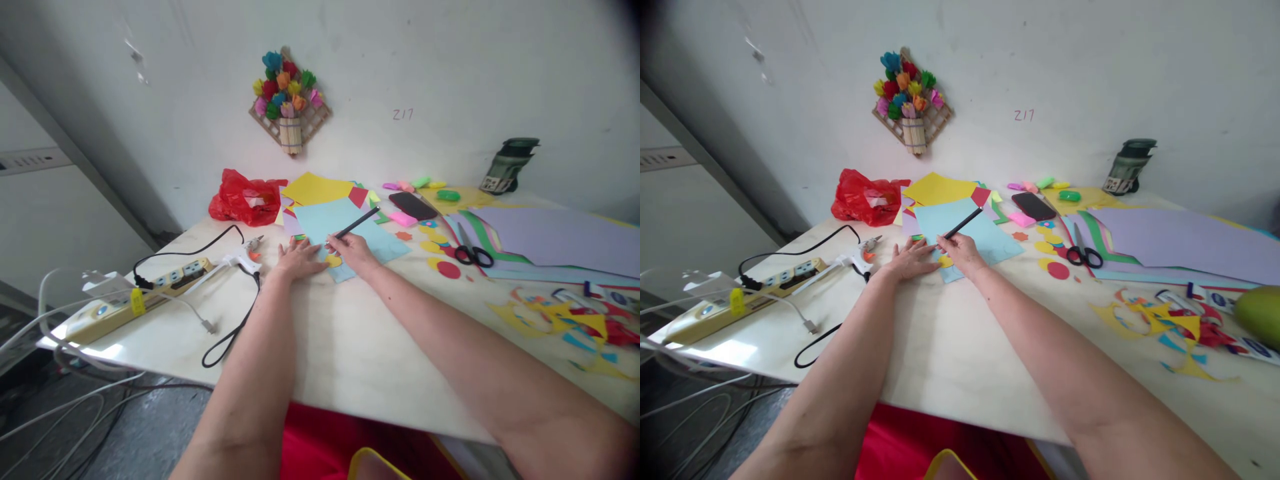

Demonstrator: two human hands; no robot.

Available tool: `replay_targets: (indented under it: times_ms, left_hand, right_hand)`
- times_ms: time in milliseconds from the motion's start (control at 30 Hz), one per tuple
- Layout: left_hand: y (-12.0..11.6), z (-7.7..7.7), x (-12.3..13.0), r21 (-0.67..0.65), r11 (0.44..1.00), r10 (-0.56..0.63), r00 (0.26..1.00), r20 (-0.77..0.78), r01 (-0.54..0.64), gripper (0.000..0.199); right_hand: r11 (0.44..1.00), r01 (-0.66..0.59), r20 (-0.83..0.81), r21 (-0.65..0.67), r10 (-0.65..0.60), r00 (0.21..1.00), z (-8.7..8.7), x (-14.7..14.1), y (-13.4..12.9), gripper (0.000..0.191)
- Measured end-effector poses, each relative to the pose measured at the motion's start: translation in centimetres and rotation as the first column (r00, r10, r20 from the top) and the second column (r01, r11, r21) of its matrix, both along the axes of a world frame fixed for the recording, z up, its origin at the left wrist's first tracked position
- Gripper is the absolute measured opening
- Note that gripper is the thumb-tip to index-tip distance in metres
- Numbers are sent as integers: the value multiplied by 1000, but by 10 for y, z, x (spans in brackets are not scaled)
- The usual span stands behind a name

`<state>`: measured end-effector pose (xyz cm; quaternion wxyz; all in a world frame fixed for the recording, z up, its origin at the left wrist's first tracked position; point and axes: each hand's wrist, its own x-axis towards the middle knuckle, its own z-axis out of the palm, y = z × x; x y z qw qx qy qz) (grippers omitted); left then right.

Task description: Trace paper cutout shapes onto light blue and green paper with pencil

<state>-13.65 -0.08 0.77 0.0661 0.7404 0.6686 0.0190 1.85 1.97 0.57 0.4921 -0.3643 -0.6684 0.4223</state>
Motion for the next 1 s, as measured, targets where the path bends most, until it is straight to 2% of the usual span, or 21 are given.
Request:
replay_targets:
  times_ms: [167, 433, 600, 1000]
  left_hand:
    - [0, -1, 1, 12, 1000, 16, 1000, -1, -16, 64]
    - [-1, 5, 1, -66, 998, 17, 1000, 17, -16, 70]
    - [-1, 5, 0, -78, 997, -8, 1000, 19, 10, 76]
    - [-1, 6, -1, -83, 996, -33, 999, -13, 32, 72]
  right_hand:
    - [995, -73, 61, -65, 77, 995, -5, -3, -1, 30]
    - [996, -61, 84, -65, 67, 994, -10, -3, 5, 28]
    - [999, -39, 151, -17, 41, 988, -13, -4, 8, 27]
    - [978, 35, 336, 204, -103, 936, -17, -5, 12, 24]
